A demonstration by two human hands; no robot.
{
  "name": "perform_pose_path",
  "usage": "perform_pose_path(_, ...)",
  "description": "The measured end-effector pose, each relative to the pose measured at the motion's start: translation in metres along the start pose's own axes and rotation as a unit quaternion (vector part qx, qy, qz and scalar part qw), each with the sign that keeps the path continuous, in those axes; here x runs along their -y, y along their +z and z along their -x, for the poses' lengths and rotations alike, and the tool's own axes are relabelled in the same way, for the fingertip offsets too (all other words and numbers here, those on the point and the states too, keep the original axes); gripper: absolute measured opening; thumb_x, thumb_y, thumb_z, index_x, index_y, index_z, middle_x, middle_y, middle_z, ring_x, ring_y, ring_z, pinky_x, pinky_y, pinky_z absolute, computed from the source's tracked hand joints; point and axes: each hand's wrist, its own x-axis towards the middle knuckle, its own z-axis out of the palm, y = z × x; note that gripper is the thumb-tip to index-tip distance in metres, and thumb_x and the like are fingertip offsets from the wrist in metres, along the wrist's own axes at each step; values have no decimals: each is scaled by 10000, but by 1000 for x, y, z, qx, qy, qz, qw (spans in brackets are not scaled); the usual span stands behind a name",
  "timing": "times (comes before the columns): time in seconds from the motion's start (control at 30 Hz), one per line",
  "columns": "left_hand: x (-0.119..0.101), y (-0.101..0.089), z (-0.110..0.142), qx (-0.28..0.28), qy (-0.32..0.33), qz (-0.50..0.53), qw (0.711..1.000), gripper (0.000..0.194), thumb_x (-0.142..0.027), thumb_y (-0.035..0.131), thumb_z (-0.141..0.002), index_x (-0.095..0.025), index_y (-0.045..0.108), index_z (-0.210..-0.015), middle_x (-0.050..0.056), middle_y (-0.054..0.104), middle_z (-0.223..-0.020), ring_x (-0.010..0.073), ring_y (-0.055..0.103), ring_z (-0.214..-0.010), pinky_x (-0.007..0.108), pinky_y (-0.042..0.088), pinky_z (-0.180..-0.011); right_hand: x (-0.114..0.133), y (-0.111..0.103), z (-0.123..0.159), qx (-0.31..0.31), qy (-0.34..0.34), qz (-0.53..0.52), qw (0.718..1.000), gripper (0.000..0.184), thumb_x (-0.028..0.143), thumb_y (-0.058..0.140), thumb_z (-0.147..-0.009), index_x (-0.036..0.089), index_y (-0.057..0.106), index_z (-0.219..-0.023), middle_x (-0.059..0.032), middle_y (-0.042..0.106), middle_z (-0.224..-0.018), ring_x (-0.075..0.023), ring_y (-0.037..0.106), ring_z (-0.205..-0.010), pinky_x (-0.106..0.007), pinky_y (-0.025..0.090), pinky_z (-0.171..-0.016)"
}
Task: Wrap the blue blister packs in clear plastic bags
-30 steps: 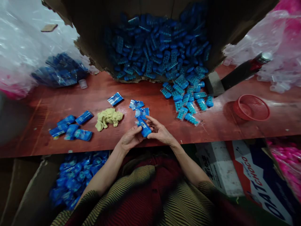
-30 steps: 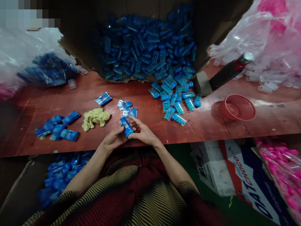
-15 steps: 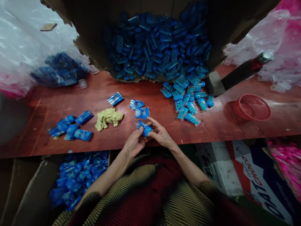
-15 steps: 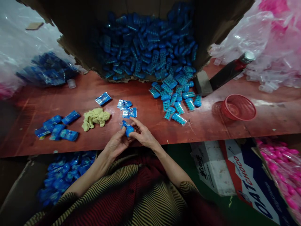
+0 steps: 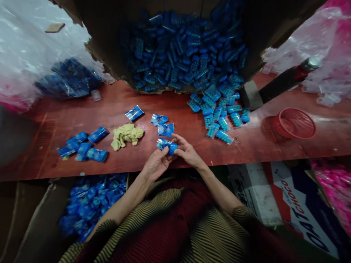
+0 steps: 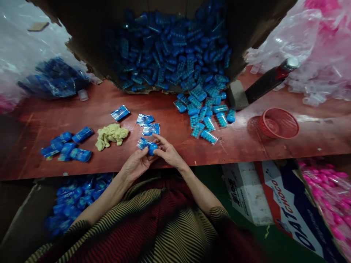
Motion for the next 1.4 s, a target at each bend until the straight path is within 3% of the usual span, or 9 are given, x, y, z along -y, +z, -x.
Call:
perform_pose_path(0.37, 12, 3, -1, -61, 10, 31, 998, 92, -218, 613, -817, -139, 647, -847, 52, 724, -890, 171, 682, -862, 380, 468, -965, -3, 9, 5, -65, -26, 88, 994, 549, 311, 577, -803, 290, 436, -1333, -13, 488, -1041, -116, 507, -836, -262, 455, -808)
perform_pose_path(0.63, 5, 2, 1, -29, 20, -11, 999, 139, -182, 637, -790, -125, 663, -915, 67, 724, -952, 179, 673, -904, 354, 473, -952, -2, 6, 2, -63, -10, 48, 997, 540, 305, 597, -773, 268, 458, -1294, -16, 504, -1023, -122, 520, -862, -278, 447, -833)
perform_pose_path(0.87, 1, -2, -4, -73, 20, -30, 997, 150, -217, 670, -770, -120, 647, -881, 60, 722, -865, 175, 678, -840, 370, 495, -922, -4, 14, 4, -82, -7, 67, 994, 535, 290, 633, -750, 282, 477, -1262, 1, 498, -937, -121, 491, -806, -269, 452, -772)
perform_pose_path(1.0, -6, -4, -3, -45, -13, -37, 998, 111, -170, 641, -782, -109, 645, -875, 79, 722, -870, 171, 680, -810, 369, 501, -914, -6, 12, 2, -75, 2, 30, 997, 601, 286, 674, -700, 286, 468, -1264, 26, 470, -864, -96, 452, -697, -240, 448, -688)
perform_pose_path(1.13, -9, -4, -2, -7, -25, -34, 999, 120, -158, 617, -797, -118, 654, -904, 78, 720, -872, 175, 680, -821, 358, 506, -900, -5, 8, 3, -63, 8, 27, 998, 601, 263, 672, -703, 287, 474, -1270, 26, 479, -883, -86, 455, -679, -241, 457, -698)
perform_pose_path(1.27, -2, -1, -5, -37, 4, -24, 999, 115, -178, 653, -774, -122, 665, -874, 50, 713, -814, 145, 670, -750, 301, 528, -830, -2, 12, 7, -51, -8, 75, 996, 522, 270, 608, -784, 289, 481, -1289, -8, 557, -1023, -128, 543, -836, -297, 472, -835)
perform_pose_path(1.4, 5, 2, -7, -93, 39, -9, 995, 128, -205, 684, -753, -139, 660, -859, 21, 701, -805, 125, 653, -724, 307, 519, -847, -2, 16, 9, -61, -60, 141, 986, 431, 268, 536, -849, 280, 509, -1279, -27, 535, -1276, -184, 486, -1176, -356, 348, -1051)
